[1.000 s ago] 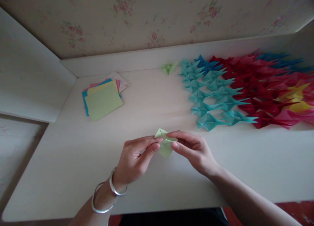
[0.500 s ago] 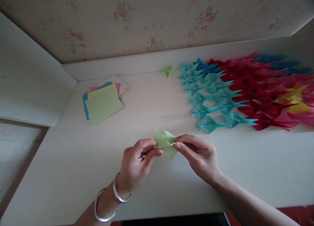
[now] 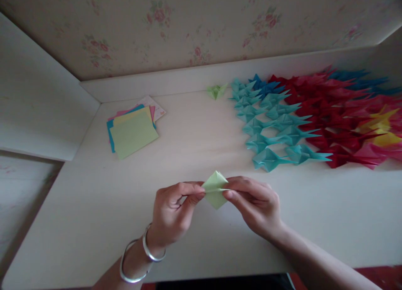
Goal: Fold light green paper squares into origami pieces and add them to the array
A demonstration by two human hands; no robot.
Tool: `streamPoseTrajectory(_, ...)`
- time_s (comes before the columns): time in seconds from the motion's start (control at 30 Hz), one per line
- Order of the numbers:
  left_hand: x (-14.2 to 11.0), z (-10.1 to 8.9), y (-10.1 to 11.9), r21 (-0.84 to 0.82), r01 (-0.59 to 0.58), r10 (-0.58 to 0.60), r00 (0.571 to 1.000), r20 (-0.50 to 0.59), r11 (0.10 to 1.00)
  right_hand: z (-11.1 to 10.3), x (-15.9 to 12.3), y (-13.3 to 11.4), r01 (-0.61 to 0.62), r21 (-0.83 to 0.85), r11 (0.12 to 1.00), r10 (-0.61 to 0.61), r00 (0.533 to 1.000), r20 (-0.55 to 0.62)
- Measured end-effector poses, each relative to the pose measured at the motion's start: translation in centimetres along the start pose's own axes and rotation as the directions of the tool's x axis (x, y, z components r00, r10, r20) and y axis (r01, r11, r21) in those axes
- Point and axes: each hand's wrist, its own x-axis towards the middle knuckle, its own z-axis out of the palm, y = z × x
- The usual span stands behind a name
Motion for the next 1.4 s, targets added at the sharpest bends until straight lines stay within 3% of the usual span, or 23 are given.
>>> streamPoseTrajectory(0.1, -0.2, 0.3, 0.1, -0.054, 0.09, -0.093, 0.995, -0.041, 0.994, 0.0, -0.2, -0.2, -0.022, -0.06, 0.998, 0.02, 0.999, -0.033)
streamPoseTrajectory(0.3, -0.3, 0.5, -0.3, -0.156, 0.223, -0.241, 0.965, -0.105, 0.962, -0.1, -0.5, 0.0, -0.11, -0.058, 0.992, 0.112, 0.993, 0.023)
streamPoseTrajectory(0.47, -0.6, 0.6, -0.9, -0.058, 0.166, -0.172, 0.978, -0.12, 0.984, 0.1, -0.7, 0.4, -0.066, -0.053, 0.996, 0.064, 0.997, -0.035)
streamPoseTrajectory(0.73, -1.3, 0.8, -0.7, -0.131, 0.133, -0.13, 0.991, 0.034, 0.982, 0.5, -0.5, 0.3, -0.144, 0.128, 0.981, 0.143, 0.99, 0.01)
streamPoseTrajectory(0.87, -1.1, 0.7, -0.3, -0.109, 0.201, -0.194, 0.979, 0.065, 0.974, 0.6, -0.5, 0.4, -0.186, 0.125, 0.975, 0.192, 0.981, -0.033)
streamPoseTrajectory(1.0, -0.6, 0.6, -0.3, -0.077, 0.189, -0.181, 0.978, 0.103, 0.979, 0.8, -0.6, 0.7, -0.249, 0.11, 0.962, 0.258, 0.963, -0.077)
streamPoseTrajectory(1.3, -0.1, 1.0, -0.5, -0.303, 0.4, -0.36, 0.916, 0.18, 0.865, 1.2, -0.4, 1.0, -0.352, 0.059, 0.934, 0.356, 0.929, -0.1)
streamPoseTrajectory(1.4, 0.0, 1.2, -0.3, -0.282, 0.418, -0.375, 0.906, 0.197, 0.864, 1.2, -0.5, 0.8, -0.335, 0.043, 0.941, 0.338, 0.938, -0.077)
